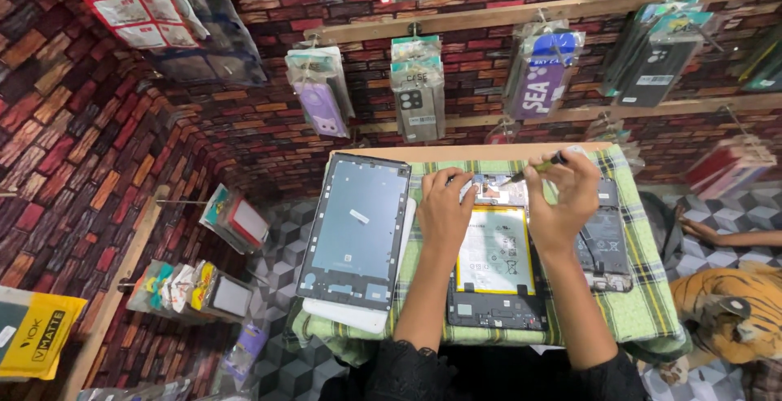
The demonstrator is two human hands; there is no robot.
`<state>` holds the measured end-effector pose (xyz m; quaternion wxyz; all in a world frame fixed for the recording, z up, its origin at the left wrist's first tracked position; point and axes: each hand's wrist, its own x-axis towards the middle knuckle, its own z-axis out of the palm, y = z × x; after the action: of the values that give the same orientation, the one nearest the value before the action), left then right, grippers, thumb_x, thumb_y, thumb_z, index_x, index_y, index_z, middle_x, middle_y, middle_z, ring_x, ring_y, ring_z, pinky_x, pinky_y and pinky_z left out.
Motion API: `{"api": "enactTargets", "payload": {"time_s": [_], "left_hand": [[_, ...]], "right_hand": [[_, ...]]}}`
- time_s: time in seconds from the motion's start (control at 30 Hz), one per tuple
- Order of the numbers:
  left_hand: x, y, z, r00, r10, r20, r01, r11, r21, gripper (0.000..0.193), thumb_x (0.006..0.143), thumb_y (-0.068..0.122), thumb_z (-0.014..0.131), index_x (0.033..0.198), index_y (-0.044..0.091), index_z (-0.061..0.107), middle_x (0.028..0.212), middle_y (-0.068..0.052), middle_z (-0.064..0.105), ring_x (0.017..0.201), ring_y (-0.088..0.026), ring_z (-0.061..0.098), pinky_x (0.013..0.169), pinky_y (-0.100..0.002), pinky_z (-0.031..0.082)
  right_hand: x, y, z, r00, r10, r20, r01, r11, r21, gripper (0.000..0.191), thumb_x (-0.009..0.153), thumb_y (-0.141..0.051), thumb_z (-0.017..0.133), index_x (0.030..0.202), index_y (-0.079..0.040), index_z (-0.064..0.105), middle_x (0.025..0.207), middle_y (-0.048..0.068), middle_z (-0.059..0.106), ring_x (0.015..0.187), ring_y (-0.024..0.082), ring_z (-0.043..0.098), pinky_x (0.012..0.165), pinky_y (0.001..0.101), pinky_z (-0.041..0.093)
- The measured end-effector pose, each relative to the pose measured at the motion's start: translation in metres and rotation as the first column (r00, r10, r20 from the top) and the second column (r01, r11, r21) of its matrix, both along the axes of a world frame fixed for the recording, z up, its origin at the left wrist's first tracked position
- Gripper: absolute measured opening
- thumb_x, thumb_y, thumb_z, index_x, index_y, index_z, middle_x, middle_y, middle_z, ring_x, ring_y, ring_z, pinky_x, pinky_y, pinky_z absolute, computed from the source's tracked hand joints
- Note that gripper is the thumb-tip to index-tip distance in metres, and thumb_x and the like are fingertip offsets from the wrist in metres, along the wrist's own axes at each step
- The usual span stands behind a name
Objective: The person uses a screwdriver to repeatedly loosen and tighten screws on a disassembled tablet's internal metal bracket. The tablet screen and battery are visible on the work surface. The person does not complete the repair or reassemble the device.
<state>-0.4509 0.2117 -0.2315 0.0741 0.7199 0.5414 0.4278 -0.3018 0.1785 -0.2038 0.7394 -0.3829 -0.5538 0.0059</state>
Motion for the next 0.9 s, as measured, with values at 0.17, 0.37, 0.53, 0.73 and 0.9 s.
{"api": "enactTargets", "payload": {"time_s": [0.17,0.37,0.53,0.73,0.9], "left_hand": [[0.002,-0.001,-0.001,1.0,0.008,0.002,-0.008,1.0,0.026,0.023,0.087,0.022,0.077,0.109,0.016,0.078,0.118,0.004,0.069,0.115,-0.022,0.059,0.085,-0.039,0.056],[0.003,-0.001,-0.004,1.0,0.01,-0.012,-0.01,0.999,0.035,0.022,0.087,0.022,0.076,0.109,0.016,0.078,0.118,0.003,0.069,0.116,-0.023,0.058,0.086,-0.039,0.056],[0.005,0.001,-0.005,1.0,0.014,-0.02,-0.013,0.999,0.037,0.022,0.087,0.022,0.076,0.109,0.016,0.078,0.118,0.002,0.069,0.115,-0.024,0.058,0.087,-0.039,0.056],[0.007,0.001,-0.004,0.999,0.017,-0.048,-0.015,0.999,0.047,0.023,0.088,0.022,0.076,0.109,0.015,0.078,0.119,0.001,0.069,0.115,-0.023,0.059,0.087,-0.038,0.056],[0.008,0.0,-0.002,0.999,0.024,-0.048,-0.022,0.999,0.047,0.022,0.087,0.021,0.077,0.108,0.014,0.078,0.118,0.0,0.069,0.114,-0.023,0.059,0.088,-0.038,0.056]], "right_hand": [[-0.005,0.019,0.013,0.985,-0.019,0.171,0.027,0.999,-0.047,0.047,0.092,0.014,0.078,0.131,0.0,0.057,0.111,0.013,0.07,0.103,0.022,0.075,0.086,0.031,0.062],[-0.001,0.019,-0.003,0.995,0.093,-0.022,-0.093,0.996,0.01,0.048,0.095,0.017,0.076,0.134,0.0,0.055,0.118,0.011,0.064,0.109,0.019,0.071,0.089,0.0282,0.061],[0.0,0.023,-0.007,0.995,0.096,-0.001,-0.096,0.995,-0.002,0.048,0.094,0.017,0.077,0.133,-0.001,0.055,0.116,0.011,0.067,0.106,0.018,0.072,0.086,0.0271,0.06],[-0.001,0.023,-0.009,0.985,-0.006,0.175,0.0,0.999,0.035,0.046,0.091,0.016,0.078,0.129,-0.002,0.058,0.114,0.015,0.064,0.102,0.022,0.074,0.081,0.0297,0.064],[0.001,0.024,-0.013,0.981,-0.017,0.195,0.009,0.999,0.041,0.047,0.09,0.017,0.079,0.128,-0.002,0.059,0.113,0.014,0.065,0.101,0.023,0.074,0.082,0.0303,0.064]]}}
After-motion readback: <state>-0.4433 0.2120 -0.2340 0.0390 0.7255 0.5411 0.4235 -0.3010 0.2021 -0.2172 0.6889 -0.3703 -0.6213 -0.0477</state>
